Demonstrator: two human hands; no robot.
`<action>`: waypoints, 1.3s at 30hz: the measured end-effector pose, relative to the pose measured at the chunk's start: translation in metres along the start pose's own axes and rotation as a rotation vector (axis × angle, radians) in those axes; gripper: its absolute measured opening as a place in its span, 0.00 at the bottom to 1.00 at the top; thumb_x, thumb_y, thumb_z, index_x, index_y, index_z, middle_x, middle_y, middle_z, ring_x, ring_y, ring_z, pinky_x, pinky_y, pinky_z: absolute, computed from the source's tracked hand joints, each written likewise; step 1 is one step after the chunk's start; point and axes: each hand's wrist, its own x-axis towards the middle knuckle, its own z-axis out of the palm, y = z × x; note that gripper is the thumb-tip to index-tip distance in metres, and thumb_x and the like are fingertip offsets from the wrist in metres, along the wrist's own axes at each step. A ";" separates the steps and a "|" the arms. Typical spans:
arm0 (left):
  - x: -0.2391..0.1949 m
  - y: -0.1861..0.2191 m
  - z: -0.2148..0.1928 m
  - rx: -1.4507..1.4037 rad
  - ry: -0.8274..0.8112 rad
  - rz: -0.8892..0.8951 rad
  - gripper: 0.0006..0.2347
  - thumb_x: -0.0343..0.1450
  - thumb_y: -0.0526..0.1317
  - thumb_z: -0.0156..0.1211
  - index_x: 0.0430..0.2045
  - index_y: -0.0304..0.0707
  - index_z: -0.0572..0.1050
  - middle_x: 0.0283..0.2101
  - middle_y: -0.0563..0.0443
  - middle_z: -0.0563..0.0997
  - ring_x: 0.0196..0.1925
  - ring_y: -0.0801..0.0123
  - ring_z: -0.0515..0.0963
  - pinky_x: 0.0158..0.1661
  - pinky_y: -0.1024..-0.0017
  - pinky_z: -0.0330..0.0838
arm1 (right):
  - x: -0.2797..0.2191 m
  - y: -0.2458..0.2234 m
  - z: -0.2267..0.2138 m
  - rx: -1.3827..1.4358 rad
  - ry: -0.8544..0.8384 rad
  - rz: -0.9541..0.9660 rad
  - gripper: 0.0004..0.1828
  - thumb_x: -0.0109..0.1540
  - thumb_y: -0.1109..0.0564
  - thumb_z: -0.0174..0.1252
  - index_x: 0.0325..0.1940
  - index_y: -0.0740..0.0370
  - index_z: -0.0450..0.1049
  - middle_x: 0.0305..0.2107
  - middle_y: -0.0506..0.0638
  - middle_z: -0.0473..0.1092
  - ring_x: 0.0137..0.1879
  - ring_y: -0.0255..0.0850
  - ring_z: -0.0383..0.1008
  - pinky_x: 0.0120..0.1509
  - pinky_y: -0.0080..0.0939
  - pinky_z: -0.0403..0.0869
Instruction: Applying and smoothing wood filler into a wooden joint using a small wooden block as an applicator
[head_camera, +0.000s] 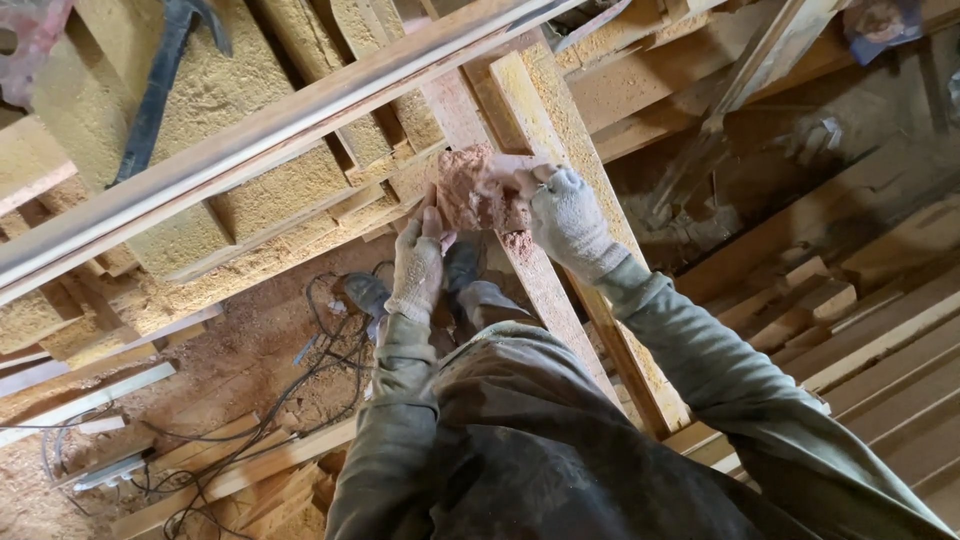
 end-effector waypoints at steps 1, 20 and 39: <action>0.002 0.001 -0.003 -0.002 0.003 0.002 0.19 0.78 0.47 0.50 0.65 0.46 0.68 0.68 0.28 0.64 0.62 0.38 0.74 0.63 0.52 0.69 | 0.005 -0.007 -0.014 0.001 -0.001 -0.003 0.12 0.54 0.64 0.61 0.41 0.62 0.82 0.36 0.56 0.71 0.38 0.58 0.75 0.42 0.54 0.75; 0.022 0.088 0.003 0.493 -0.202 -0.074 0.18 0.78 0.54 0.44 0.63 0.65 0.70 0.63 0.42 0.74 0.66 0.50 0.72 0.63 0.59 0.69 | 0.079 0.035 0.017 -0.031 -0.007 -0.418 0.13 0.59 0.58 0.58 0.46 0.56 0.81 0.35 0.51 0.72 0.36 0.53 0.74 0.38 0.51 0.75; 0.065 0.034 0.002 -0.007 0.019 -0.243 0.22 0.69 0.54 0.65 0.49 0.36 0.79 0.30 0.48 0.82 0.26 0.67 0.83 0.31 0.76 0.80 | 0.085 0.002 -0.054 -0.156 -0.282 -0.295 0.14 0.65 0.51 0.59 0.55 0.45 0.81 0.50 0.49 0.76 0.54 0.48 0.77 0.56 0.51 0.75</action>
